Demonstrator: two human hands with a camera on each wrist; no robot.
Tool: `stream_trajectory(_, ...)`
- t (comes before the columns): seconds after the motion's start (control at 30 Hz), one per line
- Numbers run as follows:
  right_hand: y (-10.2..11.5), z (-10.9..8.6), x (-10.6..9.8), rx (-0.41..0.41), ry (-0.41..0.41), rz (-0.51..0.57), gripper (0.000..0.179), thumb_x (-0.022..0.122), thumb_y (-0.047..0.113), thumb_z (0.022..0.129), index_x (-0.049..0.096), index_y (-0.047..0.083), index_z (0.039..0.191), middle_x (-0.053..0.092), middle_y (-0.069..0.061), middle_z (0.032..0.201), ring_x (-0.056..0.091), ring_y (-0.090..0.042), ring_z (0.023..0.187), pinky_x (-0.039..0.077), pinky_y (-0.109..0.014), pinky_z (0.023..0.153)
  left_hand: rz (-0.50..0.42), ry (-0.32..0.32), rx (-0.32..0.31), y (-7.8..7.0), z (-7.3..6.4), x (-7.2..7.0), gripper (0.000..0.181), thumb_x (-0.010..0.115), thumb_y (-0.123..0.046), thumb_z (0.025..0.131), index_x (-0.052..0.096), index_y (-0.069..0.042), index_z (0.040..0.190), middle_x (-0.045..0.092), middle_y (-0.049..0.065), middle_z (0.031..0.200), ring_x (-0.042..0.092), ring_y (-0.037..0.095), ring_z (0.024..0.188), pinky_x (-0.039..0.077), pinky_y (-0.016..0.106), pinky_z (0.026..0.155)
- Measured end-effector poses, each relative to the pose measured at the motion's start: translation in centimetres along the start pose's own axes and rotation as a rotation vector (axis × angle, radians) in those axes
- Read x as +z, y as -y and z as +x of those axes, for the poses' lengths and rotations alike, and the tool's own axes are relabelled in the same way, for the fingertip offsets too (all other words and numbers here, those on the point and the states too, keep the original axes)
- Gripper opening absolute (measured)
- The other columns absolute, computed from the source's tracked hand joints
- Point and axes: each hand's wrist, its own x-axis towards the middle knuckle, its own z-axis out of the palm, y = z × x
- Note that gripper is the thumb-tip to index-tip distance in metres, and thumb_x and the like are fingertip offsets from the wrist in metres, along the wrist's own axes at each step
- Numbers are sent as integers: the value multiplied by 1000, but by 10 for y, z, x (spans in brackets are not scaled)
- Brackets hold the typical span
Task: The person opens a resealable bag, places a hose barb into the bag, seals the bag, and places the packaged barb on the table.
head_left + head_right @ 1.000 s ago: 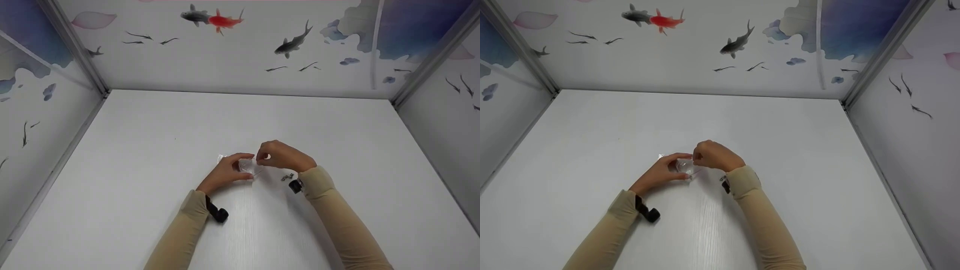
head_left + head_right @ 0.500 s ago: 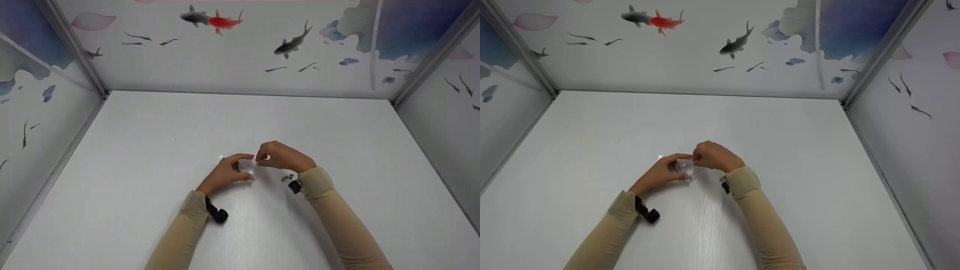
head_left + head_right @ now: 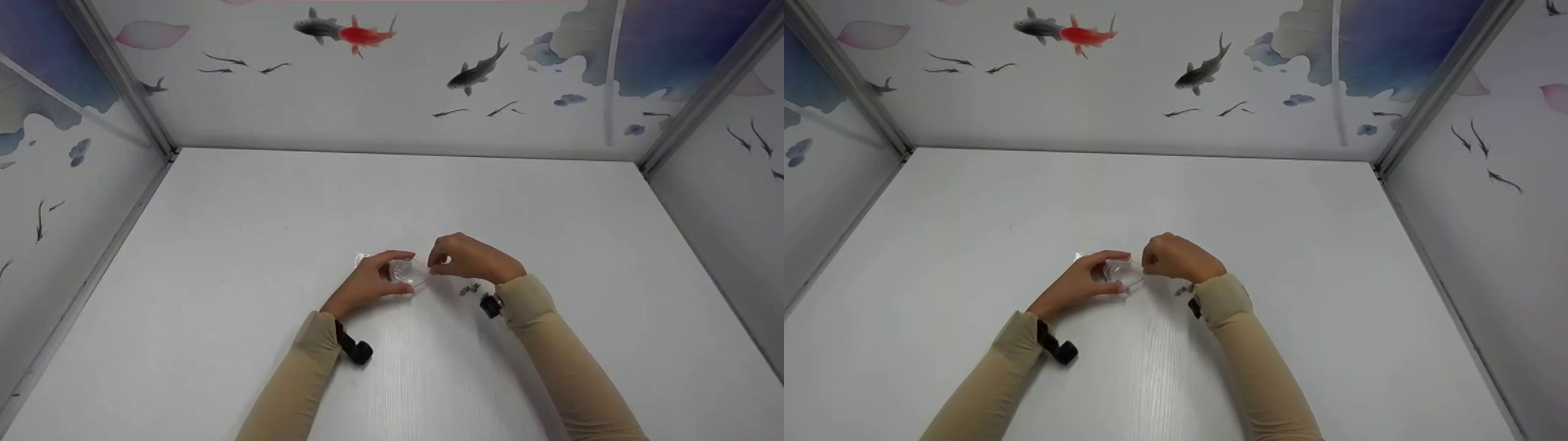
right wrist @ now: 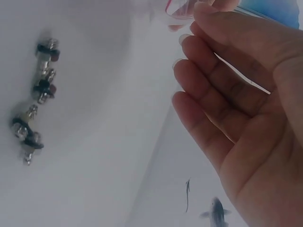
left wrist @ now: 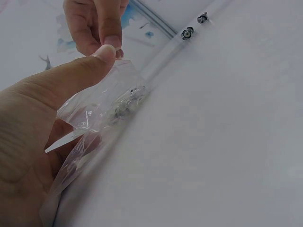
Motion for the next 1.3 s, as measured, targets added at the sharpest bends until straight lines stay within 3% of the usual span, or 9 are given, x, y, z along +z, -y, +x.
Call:
stream_trajectory(0.2, -6, -8, -1, 53, 19, 27, 13, 69, 10, 88, 74, 7, 100, 70, -3, 97, 62, -17, 91, 52, -36, 84, -29, 25, 0, -24, -8, -4, 61, 79, -16, 80, 55, -7, 135, 55, 12, 136, 54, 30, 108, 42, 38, 92)
stream_trajectory(0.37, -12, -16, -3, 108, 34, 41, 12, 70, 9, 87, 74, 7, 99, 70, -2, 96, 62, -16, 89, 53, -36, 82, -21, 37, 8, -36, -12, -7, 60, 78, -13, 80, 55, -5, 135, 56, 13, 136, 54, 32, 110, 42, 39, 95)
stream_trajectory(0.7, -23, -30, -6, 204, 81, 50, 12, 69, 10, 87, 74, 10, 98, 69, 0, 96, 61, -14, 87, 52, -35, 81, -15, 7, 5, 2, 0, 1, 64, 82, -25, 77, 57, -19, 135, 57, 0, 134, 56, 19, 106, 43, 36, 95)
stream_trajectory(1.3, -44, -50, -8, 242, 140, 60, 11, 71, 8, 85, 76, 13, 94, 70, 3, 94, 61, -12, 88, 51, -31, 79, 22, -1, 16, 3, 0, 0, 65, 82, -33, 75, 58, -20, 133, 58, -8, 131, 52, 15, 97, 42, 31, 88)
